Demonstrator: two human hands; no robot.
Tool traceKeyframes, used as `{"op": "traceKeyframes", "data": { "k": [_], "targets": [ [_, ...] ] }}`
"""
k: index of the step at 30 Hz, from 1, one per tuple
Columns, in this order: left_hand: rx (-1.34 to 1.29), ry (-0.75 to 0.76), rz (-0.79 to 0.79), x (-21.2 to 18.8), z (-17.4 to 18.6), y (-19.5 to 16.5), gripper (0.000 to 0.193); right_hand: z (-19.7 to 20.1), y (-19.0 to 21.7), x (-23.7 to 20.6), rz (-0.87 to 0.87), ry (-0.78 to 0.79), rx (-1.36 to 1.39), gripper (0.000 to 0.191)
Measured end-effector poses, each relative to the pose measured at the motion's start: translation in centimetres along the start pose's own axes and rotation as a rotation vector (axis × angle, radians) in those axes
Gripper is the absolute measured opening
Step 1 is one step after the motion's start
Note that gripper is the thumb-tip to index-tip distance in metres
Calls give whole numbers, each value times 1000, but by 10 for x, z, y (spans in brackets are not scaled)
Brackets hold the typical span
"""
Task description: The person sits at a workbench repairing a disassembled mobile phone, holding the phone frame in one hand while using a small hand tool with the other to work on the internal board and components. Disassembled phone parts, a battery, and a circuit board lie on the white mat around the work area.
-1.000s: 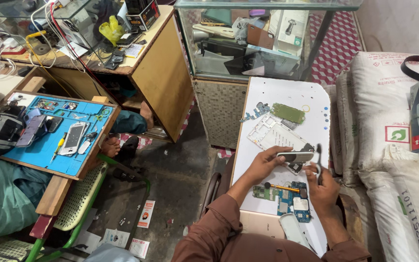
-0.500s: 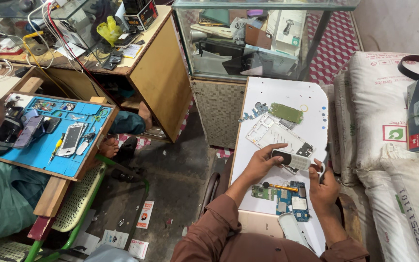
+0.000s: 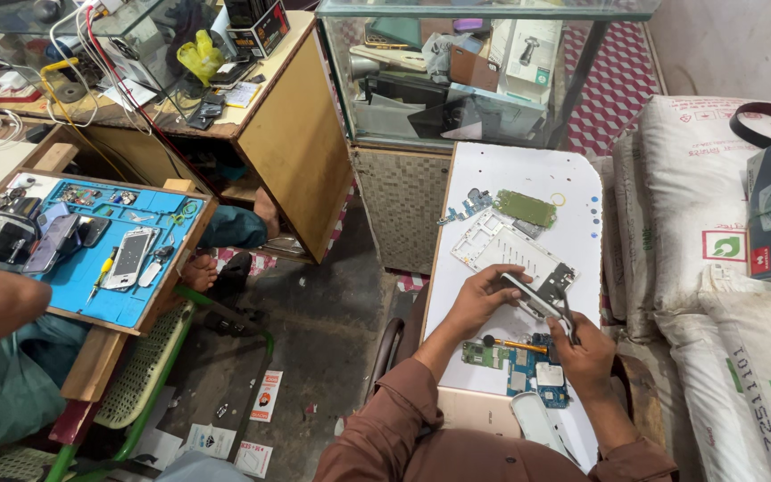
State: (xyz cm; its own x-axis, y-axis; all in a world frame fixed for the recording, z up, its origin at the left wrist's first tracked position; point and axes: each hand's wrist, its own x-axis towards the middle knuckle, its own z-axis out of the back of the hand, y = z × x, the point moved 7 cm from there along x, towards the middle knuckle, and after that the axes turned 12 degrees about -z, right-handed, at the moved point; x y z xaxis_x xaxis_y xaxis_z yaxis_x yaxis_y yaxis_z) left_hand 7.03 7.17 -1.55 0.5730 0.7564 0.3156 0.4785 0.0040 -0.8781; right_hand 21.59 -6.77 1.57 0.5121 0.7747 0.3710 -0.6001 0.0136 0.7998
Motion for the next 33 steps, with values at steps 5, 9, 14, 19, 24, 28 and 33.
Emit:
{"op": "traceKeyframes", "data": {
  "k": [5,9,14,19,24,28,33],
  "targets": [
    [-80,5,-5,1,-2,-2,49,2,29,-2,149,-6,-16,21],
    [-138,33,18,1,-4,2,54,2,36,-3,198,-40,-111,19],
    [-96,52,38,2,-5,2,59,1,33,-4,193,-39,-120,20],
    [-143,38,14,2,-5,-4,61,-1,19,-3,120,11,-42,28],
    [-243,1,-12,2,-5,-15,67,-3,-6,1,-20,15,20,40],
    [-250,-40,41,2,-5,-21,74,0,-4,0,65,-30,133,39],
    [-239,-57,62,2,-5,-24,75,1,4,0,94,-48,11,42]
  ]
}}
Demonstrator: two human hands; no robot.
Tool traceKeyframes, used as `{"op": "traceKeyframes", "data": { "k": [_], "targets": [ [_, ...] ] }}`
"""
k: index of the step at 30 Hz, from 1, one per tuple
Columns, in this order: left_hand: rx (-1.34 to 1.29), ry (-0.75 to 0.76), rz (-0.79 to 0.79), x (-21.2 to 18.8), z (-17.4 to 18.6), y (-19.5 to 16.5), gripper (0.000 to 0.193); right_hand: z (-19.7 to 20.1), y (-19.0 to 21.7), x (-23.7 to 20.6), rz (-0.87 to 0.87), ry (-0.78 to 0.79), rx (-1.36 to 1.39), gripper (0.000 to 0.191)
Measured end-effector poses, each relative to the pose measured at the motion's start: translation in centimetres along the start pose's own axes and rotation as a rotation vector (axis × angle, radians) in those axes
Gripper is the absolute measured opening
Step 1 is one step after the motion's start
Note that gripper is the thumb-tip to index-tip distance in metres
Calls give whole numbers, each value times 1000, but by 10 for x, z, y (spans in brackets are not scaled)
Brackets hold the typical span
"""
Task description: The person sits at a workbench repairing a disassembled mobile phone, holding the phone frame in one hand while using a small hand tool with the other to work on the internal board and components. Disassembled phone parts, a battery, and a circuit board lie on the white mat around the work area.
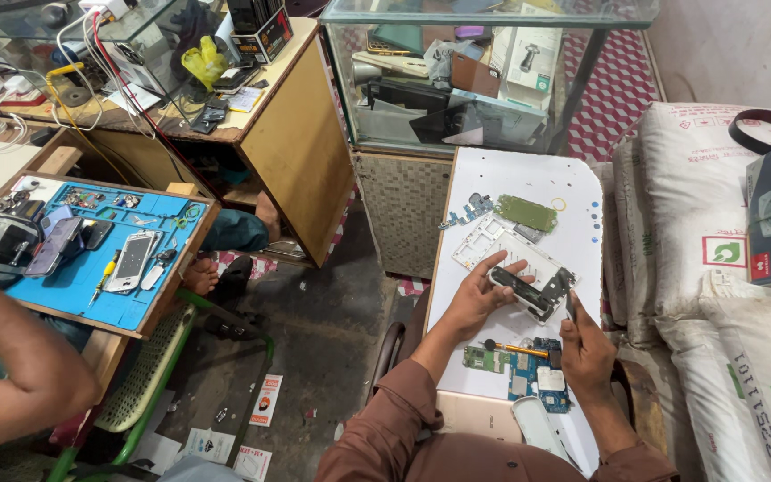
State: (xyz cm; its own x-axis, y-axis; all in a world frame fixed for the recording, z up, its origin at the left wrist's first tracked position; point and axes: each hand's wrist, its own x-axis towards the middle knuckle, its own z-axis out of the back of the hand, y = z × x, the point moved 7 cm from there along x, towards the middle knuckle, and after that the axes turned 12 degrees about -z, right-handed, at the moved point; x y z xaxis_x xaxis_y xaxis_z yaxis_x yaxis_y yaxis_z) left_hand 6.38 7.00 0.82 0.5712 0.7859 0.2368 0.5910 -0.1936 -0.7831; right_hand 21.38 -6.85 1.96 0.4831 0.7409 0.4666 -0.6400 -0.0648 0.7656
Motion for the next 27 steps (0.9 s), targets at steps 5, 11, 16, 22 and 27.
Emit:
{"op": "traceKeyframes", "data": {
  "k": [5,11,16,22,27],
  "targets": [
    [-18,-27,3,0,1,1,73,-6,-5,1,-45,72,-37,45],
    [0,1,18,-2,-3,-4,65,-9,-12,-1,-73,96,52,49],
    [12,8,24,-4,-5,-7,63,-9,5,-2,29,167,18,53],
    [10,73,-1,-3,-6,-4,63,-10,22,0,137,194,-132,56],
    [-16,126,7,-5,-4,0,62,-7,24,1,135,127,-180,52]
  ]
}}
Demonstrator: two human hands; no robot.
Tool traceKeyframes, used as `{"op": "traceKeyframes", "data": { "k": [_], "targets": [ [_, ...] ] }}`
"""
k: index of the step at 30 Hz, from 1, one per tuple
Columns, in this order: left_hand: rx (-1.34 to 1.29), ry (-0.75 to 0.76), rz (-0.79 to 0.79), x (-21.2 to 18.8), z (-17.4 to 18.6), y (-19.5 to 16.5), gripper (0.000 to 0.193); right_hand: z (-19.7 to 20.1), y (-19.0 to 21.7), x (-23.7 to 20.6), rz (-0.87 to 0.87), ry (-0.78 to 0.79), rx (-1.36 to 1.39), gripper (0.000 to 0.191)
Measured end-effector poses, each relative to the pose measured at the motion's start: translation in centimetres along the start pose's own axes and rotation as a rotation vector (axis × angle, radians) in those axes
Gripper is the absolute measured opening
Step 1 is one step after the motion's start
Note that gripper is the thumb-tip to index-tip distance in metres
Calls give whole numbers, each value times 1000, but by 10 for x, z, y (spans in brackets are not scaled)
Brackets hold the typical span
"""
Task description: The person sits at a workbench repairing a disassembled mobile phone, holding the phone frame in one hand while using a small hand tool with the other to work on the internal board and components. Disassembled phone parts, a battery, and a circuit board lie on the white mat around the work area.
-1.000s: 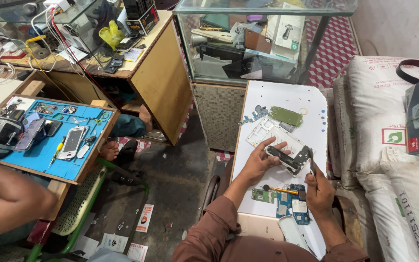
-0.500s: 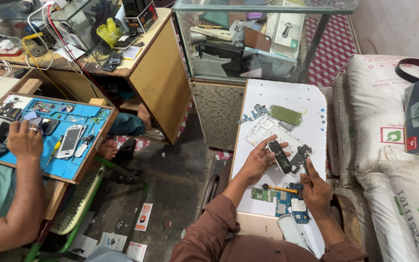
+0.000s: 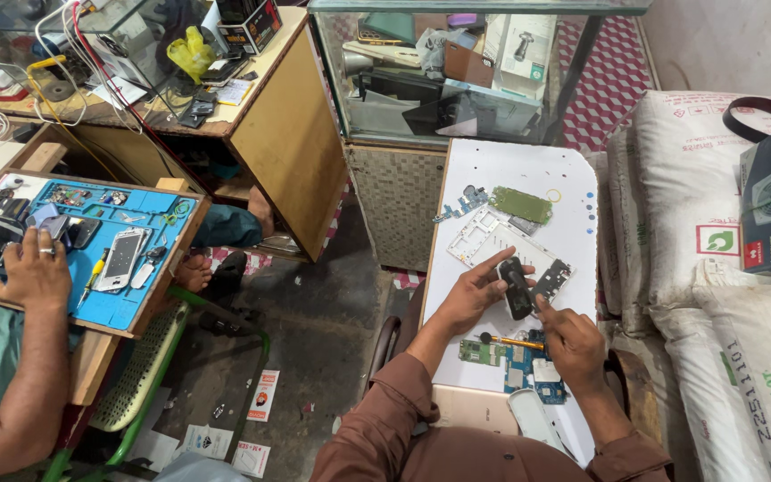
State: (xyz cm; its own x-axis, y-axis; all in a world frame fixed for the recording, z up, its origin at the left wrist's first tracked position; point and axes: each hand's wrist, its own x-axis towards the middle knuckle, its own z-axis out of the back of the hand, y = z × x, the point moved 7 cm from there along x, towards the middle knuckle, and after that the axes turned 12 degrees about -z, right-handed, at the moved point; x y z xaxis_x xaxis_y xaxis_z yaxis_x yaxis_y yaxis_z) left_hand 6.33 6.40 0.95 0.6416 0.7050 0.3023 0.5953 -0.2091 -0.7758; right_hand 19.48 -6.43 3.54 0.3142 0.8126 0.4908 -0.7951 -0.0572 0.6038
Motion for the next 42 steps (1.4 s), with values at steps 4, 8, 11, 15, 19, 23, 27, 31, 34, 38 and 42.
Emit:
{"op": "traceKeyframes", "data": {
  "k": [4,8,11,15,19,23,27,31,34,38,42],
  "targets": [
    [14,-10,6,0,2,3,64,5,4,2,-17,-66,17,46],
    [13,-5,-8,0,3,4,64,10,10,6,-38,-76,60,40],
    [-27,-7,-9,0,4,5,63,12,20,3,27,-52,55,38],
    [18,-15,-32,1,6,5,66,12,14,5,-92,-62,24,40],
    [-6,-5,-27,0,6,5,65,15,21,4,52,-100,30,43],
    [-52,-10,-22,0,5,6,65,11,22,0,114,-59,2,45],
    [20,-25,-8,0,5,5,65,6,8,3,-39,-82,-28,44],
    [0,-38,-2,1,4,3,64,7,14,-2,92,-62,-1,47],
    [13,-45,-1,2,4,3,64,6,8,0,-6,-62,3,45],
    [-3,-40,-6,2,5,4,64,7,9,1,3,-84,25,44],
    [-30,-31,-6,2,5,5,64,5,6,0,-24,-63,24,45]
  ]
}}
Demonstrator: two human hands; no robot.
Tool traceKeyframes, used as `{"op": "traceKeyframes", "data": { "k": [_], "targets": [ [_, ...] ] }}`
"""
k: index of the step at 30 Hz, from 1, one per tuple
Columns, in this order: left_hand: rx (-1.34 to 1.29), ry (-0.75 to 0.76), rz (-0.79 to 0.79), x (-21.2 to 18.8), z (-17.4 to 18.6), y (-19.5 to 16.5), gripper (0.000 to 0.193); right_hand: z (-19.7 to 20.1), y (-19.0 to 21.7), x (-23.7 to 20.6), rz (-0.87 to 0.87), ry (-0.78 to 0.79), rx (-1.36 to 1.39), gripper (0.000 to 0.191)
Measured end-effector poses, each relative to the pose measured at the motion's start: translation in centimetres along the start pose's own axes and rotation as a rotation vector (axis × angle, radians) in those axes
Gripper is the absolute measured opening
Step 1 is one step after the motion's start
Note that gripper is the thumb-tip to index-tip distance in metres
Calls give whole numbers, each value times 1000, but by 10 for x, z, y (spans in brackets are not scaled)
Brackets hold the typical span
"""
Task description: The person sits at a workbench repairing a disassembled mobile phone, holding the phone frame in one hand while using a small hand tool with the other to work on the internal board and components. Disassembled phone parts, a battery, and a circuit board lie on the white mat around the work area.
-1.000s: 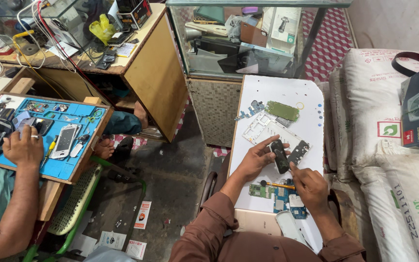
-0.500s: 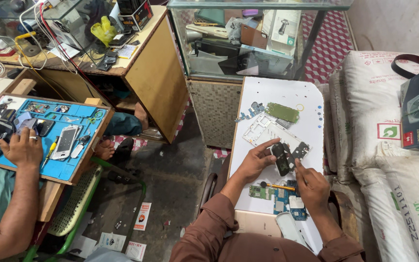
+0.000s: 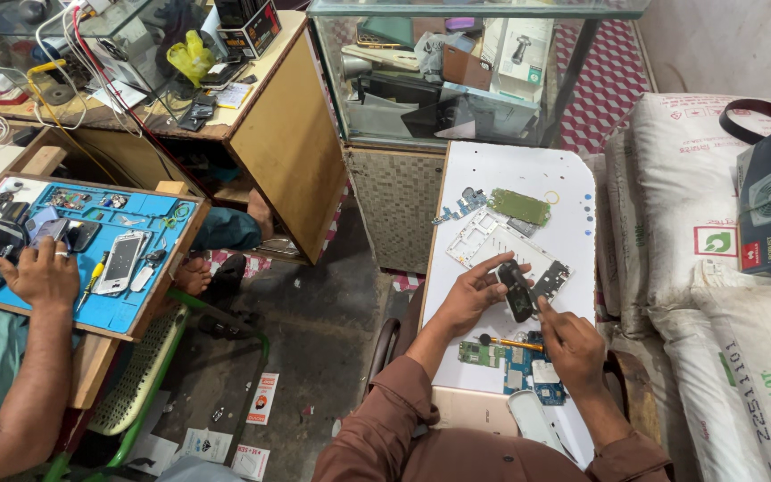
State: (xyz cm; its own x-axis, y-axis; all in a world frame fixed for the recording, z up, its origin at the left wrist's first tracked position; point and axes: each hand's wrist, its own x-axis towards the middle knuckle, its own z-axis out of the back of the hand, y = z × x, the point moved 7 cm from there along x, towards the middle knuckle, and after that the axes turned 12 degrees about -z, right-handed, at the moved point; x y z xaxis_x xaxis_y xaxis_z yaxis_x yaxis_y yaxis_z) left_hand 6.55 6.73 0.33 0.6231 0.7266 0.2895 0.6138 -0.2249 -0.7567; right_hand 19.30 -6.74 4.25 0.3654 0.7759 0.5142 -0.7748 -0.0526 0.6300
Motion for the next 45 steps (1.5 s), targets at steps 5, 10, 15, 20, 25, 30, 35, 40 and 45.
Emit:
{"op": "traceKeyframes", "data": {
  "k": [5,10,15,20,25,30,35,40,45],
  "targets": [
    [31,-14,13,-1,0,-1,63,0,-2,2,-55,-22,22,43],
    [16,-13,17,0,-1,-1,62,2,6,0,47,-15,4,42],
    [101,13,14,0,-4,-3,61,-1,-4,4,-109,0,23,41],
    [72,-1,40,-1,-6,-5,62,3,7,-1,74,-9,6,42],
    [80,0,35,-1,-8,-7,61,-2,-9,3,-162,17,29,43],
    [65,22,25,-1,-10,-9,61,2,6,-1,73,-15,32,42],
    [99,19,32,-1,-10,-9,61,1,1,0,-1,4,52,42],
    [115,25,66,-2,-9,-5,62,0,-5,2,-66,14,92,41],
    [56,15,36,-1,-10,-9,62,-1,-1,1,-1,21,41,40]
  ]
}}
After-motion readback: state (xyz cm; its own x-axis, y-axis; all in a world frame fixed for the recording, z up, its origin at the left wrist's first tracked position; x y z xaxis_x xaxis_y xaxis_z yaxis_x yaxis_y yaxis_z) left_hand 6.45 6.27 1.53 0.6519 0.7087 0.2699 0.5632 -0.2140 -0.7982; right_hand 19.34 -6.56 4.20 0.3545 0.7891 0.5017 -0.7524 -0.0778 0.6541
